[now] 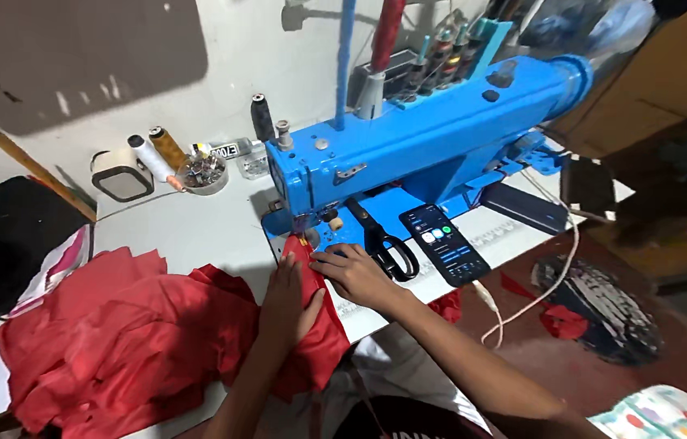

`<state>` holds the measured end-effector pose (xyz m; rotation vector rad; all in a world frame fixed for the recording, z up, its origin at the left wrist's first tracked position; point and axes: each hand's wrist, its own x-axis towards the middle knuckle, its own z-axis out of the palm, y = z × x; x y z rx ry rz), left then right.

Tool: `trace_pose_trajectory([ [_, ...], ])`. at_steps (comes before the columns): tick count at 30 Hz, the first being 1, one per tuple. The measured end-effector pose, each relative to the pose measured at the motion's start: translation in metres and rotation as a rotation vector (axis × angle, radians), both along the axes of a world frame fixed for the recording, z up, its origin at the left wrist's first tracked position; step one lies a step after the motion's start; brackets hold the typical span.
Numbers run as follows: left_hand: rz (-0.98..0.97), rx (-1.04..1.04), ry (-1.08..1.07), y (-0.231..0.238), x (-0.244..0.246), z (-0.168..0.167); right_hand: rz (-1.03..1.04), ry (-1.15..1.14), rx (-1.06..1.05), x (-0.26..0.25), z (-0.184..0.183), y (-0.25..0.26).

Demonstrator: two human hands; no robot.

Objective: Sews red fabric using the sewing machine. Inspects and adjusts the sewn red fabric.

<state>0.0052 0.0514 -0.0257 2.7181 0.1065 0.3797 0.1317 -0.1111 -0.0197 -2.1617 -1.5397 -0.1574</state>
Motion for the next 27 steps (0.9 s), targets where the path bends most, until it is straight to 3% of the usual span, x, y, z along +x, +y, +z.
trace_pose_trajectory([
  [15,0.016,-0.007,0.098,0.01,0.019,0.009,-0.096,-0.015,-0.03,0.006,0.0,0.012],
  [27,0.052,-0.018,-0.007,0.011,0.027,0.001,-0.157,-0.074,-0.005,0.005,-0.005,0.017],
])
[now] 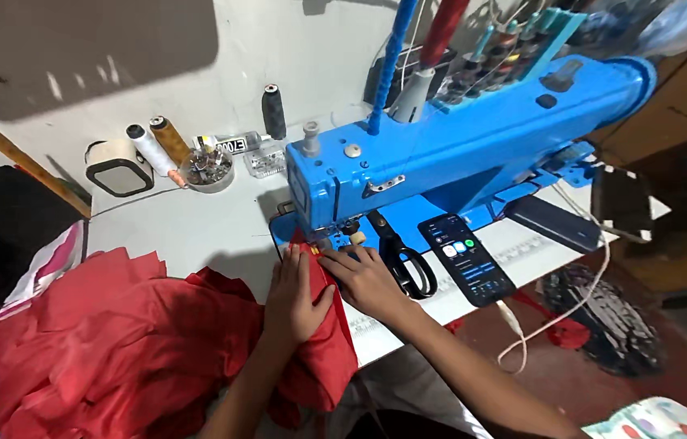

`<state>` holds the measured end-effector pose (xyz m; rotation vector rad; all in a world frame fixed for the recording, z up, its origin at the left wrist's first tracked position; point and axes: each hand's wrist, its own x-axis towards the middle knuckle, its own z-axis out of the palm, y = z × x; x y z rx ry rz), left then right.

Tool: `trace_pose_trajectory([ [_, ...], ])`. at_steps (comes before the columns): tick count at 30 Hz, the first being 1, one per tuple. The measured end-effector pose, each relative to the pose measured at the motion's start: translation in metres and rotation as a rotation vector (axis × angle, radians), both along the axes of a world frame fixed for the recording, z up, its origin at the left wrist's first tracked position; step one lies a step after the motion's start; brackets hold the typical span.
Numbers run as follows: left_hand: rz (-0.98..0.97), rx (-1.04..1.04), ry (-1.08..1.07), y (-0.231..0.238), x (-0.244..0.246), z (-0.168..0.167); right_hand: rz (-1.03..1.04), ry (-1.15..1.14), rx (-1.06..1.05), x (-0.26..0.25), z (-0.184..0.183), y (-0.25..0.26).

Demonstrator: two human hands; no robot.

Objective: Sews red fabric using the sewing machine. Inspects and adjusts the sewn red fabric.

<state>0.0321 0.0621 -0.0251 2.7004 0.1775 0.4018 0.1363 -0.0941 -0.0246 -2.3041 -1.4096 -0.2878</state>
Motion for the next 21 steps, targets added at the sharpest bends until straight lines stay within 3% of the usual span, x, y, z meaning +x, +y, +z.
trace_pose_trajectory([
  [7,-0.001,0.018,0.043,0.007,0.012,0.004,0.085,0.011,0.095,0.003,-0.001,-0.006],
  [21,0.017,0.119,0.194,0.025,0.036,0.009,-0.051,0.012,-0.016,0.0,0.004,0.003],
])
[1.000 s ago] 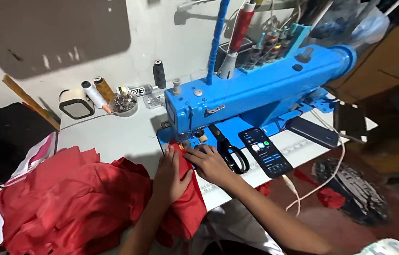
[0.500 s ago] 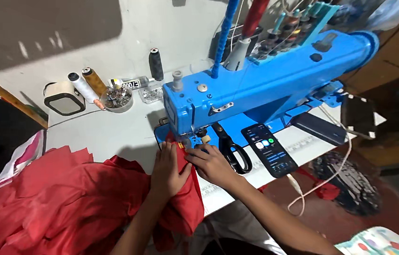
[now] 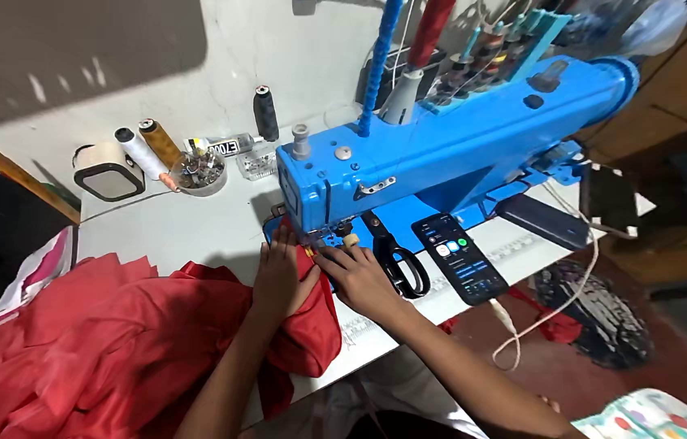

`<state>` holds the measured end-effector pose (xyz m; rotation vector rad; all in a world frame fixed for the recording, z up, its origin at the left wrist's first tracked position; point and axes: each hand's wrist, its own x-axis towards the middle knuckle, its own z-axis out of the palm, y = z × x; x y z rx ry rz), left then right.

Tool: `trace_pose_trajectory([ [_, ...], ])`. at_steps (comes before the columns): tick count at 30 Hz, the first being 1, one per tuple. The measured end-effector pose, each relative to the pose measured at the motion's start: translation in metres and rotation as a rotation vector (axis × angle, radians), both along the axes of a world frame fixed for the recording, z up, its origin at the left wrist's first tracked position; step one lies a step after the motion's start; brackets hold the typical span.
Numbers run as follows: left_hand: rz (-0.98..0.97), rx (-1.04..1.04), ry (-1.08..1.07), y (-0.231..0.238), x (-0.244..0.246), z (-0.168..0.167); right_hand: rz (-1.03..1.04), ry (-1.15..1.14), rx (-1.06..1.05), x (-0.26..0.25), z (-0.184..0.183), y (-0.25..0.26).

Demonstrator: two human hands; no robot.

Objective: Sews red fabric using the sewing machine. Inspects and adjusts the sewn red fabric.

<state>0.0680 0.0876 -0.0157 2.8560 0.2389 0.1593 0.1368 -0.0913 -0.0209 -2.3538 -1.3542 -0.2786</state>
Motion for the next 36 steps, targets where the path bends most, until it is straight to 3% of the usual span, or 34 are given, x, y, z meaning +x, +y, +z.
trace_pose_trajectory([
  [5,-0.012,-0.008,0.05,0.008,0.007,0.003,0.004,0.039,0.019,0.002,-0.001,0.0],
  [9,-0.087,-0.007,-0.037,0.021,0.012,-0.003,0.071,0.13,0.151,0.004,0.002,-0.005],
  [13,-0.057,0.026,0.071,0.02,0.011,0.012,-0.049,0.174,0.148,-0.021,0.021,-0.016],
  [17,0.045,0.076,-0.08,0.007,-0.034,0.028,-0.124,0.388,-0.062,-0.053,0.037,-0.023],
  [19,0.097,0.012,0.047,0.006,-0.07,0.052,-0.101,0.474,-0.071,-0.059,0.035,-0.019],
  [21,0.157,-0.042,0.05,0.013,-0.111,0.064,-0.055,0.624,0.048,-0.062,0.032,-0.015],
  [23,0.241,-0.081,0.002,0.025,-0.151,0.067,-0.037,0.876,0.319,-0.066,0.031,-0.01],
  [25,0.318,-0.01,-0.076,0.041,-0.182,0.061,-0.051,1.37,0.718,-0.072,0.037,0.001],
  [27,0.411,0.073,-0.144,0.055,-0.201,0.054,-0.134,1.834,0.972,-0.078,0.046,0.011],
  [29,0.514,0.102,-0.188,0.064,-0.208,0.052,-0.172,2.086,1.011,-0.086,0.051,0.016],
  [32,0.565,0.126,-0.315,0.075,-0.21,0.045,-0.028,2.235,0.848,-0.106,0.049,0.013],
  [34,0.579,0.131,-0.425,0.083,-0.207,0.049,0.126,2.208,0.757,-0.118,0.046,0.007],
  [36,0.588,0.127,-0.504,0.095,-0.202,0.071,0.247,2.035,0.792,-0.125,0.041,0.003],
])
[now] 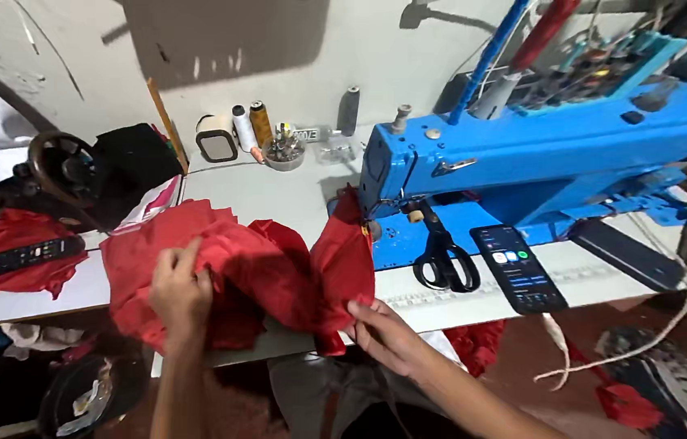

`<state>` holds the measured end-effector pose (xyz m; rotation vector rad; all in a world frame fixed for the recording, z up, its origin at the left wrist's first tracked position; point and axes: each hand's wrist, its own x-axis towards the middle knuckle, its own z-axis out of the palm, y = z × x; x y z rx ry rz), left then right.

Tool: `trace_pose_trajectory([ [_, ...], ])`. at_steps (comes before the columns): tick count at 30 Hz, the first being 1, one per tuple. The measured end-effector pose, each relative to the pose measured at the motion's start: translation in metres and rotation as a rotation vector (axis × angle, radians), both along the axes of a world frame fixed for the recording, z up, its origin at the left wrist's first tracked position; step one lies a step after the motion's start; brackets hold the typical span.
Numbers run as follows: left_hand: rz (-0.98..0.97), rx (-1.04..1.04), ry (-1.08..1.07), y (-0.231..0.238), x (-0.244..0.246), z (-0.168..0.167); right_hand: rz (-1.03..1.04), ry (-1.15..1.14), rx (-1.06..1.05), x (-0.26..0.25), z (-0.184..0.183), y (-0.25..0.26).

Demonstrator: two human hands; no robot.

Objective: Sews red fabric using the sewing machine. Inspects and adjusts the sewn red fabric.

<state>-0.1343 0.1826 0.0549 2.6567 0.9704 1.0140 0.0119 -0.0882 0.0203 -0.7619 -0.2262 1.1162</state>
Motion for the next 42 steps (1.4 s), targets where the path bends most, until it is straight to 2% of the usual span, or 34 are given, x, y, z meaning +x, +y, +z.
trace_pose_trajectory([
  [2,0.023,0.04,-0.05,0.013,0.008,0.029,-0.046,-0.063,0.051,-0.002,0.001,-0.005],
  [4,0.016,0.073,-0.004,0.019,0.017,0.062,-0.005,0.037,0.058,-0.004,0.015,-0.015],
  [6,-0.092,0.023,0.229,0.013,0.018,0.09,0.039,0.149,-0.001,-0.005,0.025,-0.029],
  [7,-0.168,-0.022,0.366,0.004,0.019,0.098,0.026,0.138,-0.096,-0.004,0.026,-0.036],
  [9,-0.393,-0.122,0.551,-0.026,0.028,0.102,-0.042,-0.041,-0.34,-0.004,0.019,-0.047],
  [11,-0.711,-0.193,0.604,-0.056,0.056,0.086,-0.102,-0.296,-0.508,-0.005,0.004,-0.056],
  [12,-0.808,-0.258,0.635,-0.068,0.074,0.076,-0.13,-0.426,-0.571,-0.006,-0.001,-0.06],
  [14,-0.791,-0.356,0.685,-0.073,0.117,0.054,-0.181,-0.727,-0.681,-0.008,-0.008,-0.066],
  [17,-0.631,-0.488,0.422,-0.056,0.19,0.014,-0.211,-1.011,-0.759,0.002,-0.018,-0.072],
  [19,-0.581,-0.477,0.242,-0.052,0.225,-0.011,-0.196,-1.006,-0.77,0.014,-0.02,-0.071],
  [20,-0.587,-0.452,0.22,-0.052,0.236,-0.023,-0.181,-0.96,-0.765,0.019,-0.019,-0.071],
  [22,-0.629,-0.395,0.3,-0.051,0.256,-0.038,-0.167,-0.829,-0.741,0.028,-0.019,-0.069],
  [24,-0.685,-0.325,0.484,-0.047,0.273,-0.03,-0.165,-0.722,-0.717,0.032,-0.018,-0.068],
  [26,-0.73,-0.227,0.545,-0.037,0.286,-0.029,-0.156,-0.688,-0.712,0.033,-0.017,-0.068],
  [29,-0.765,-0.184,0.535,-0.028,0.278,-0.018,-0.161,-0.695,-0.706,0.032,-0.018,-0.069],
  [30,-0.77,-0.256,0.533,-0.026,0.27,-0.012,-0.163,-0.698,-0.7,0.031,-0.017,-0.069],
  [32,-0.809,-0.526,0.518,-0.023,0.248,-0.001,-0.175,-0.707,-0.682,0.029,-0.019,-0.071],
  [37,-0.785,-0.951,0.479,-0.024,0.21,-0.009,-0.168,-0.722,-0.675,0.027,-0.019,-0.071],
  [42,-0.751,-1.027,0.461,-0.026,0.206,-0.016,-0.162,-0.711,-0.668,0.027,-0.018,-0.071],
])
